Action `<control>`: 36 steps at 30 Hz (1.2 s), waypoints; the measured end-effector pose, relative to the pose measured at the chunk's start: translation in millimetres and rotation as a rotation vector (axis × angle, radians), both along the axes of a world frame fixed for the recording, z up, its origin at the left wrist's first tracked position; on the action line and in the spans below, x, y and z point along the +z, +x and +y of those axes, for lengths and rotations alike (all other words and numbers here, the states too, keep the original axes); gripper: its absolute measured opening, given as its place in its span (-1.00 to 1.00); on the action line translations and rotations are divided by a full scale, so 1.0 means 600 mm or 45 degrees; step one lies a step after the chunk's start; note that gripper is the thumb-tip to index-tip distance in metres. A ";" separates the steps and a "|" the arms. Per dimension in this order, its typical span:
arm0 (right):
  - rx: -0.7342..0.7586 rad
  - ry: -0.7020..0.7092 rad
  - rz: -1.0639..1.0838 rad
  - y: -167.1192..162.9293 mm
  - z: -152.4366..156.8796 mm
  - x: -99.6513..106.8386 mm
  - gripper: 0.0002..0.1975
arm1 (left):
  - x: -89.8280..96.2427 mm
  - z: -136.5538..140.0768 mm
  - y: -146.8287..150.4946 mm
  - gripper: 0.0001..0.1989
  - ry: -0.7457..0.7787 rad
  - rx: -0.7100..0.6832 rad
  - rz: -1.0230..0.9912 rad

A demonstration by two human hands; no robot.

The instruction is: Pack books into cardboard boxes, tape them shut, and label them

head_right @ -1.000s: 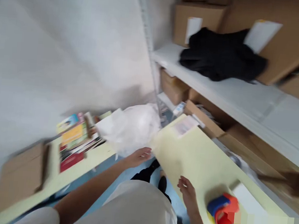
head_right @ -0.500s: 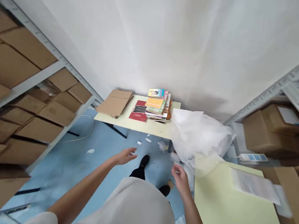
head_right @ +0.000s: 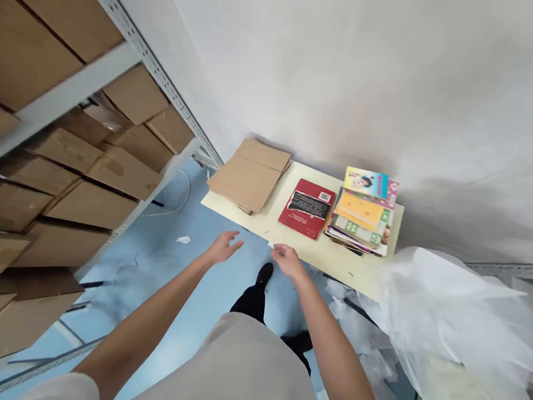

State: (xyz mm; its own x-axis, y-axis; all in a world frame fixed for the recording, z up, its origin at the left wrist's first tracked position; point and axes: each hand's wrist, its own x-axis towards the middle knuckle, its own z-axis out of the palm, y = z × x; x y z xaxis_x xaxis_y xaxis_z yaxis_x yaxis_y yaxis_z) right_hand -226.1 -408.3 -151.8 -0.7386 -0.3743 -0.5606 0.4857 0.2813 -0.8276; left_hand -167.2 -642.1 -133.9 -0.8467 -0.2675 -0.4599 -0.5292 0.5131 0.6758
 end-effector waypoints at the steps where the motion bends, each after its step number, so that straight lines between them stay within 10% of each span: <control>1: -0.048 0.007 -0.029 -0.026 -0.035 -0.007 -0.71 | -0.012 -0.015 -0.027 -0.46 0.052 0.049 0.017; 7: -0.319 0.117 -0.039 -0.150 -0.192 -0.044 -0.54 | -0.070 -0.061 -0.128 -0.38 0.377 0.265 0.127; 15: -0.418 0.047 -0.219 -0.193 -0.260 -0.074 -0.75 | -0.109 -0.073 -0.119 -0.13 0.455 0.197 0.188; 22: -0.387 -0.182 -0.242 -0.173 -0.282 0.030 -0.79 | -0.031 -0.147 -0.162 -0.34 0.806 0.869 0.227; 28: -0.340 -0.304 -0.183 -0.082 -0.269 0.089 -0.70 | 0.018 -0.253 -0.186 -0.55 0.524 1.273 0.588; 33: -0.061 0.044 0.264 -0.042 -0.175 0.133 -0.75 | 0.091 -0.257 -0.176 -0.64 0.560 1.119 0.965; 36: -0.202 0.287 0.714 -0.024 -0.069 0.199 -0.69 | 0.160 -0.232 -0.171 -0.63 0.625 0.866 1.097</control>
State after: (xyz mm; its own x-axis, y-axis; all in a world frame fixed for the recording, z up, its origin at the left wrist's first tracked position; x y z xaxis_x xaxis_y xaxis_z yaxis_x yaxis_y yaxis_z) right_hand -240.3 -449.7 -32.5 -0.9803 -0.1537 -0.1241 0.0448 0.4388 -0.8974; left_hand -269.7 -781.1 -37.6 -0.6793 -0.7338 0.0101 0.1301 -0.1069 0.9857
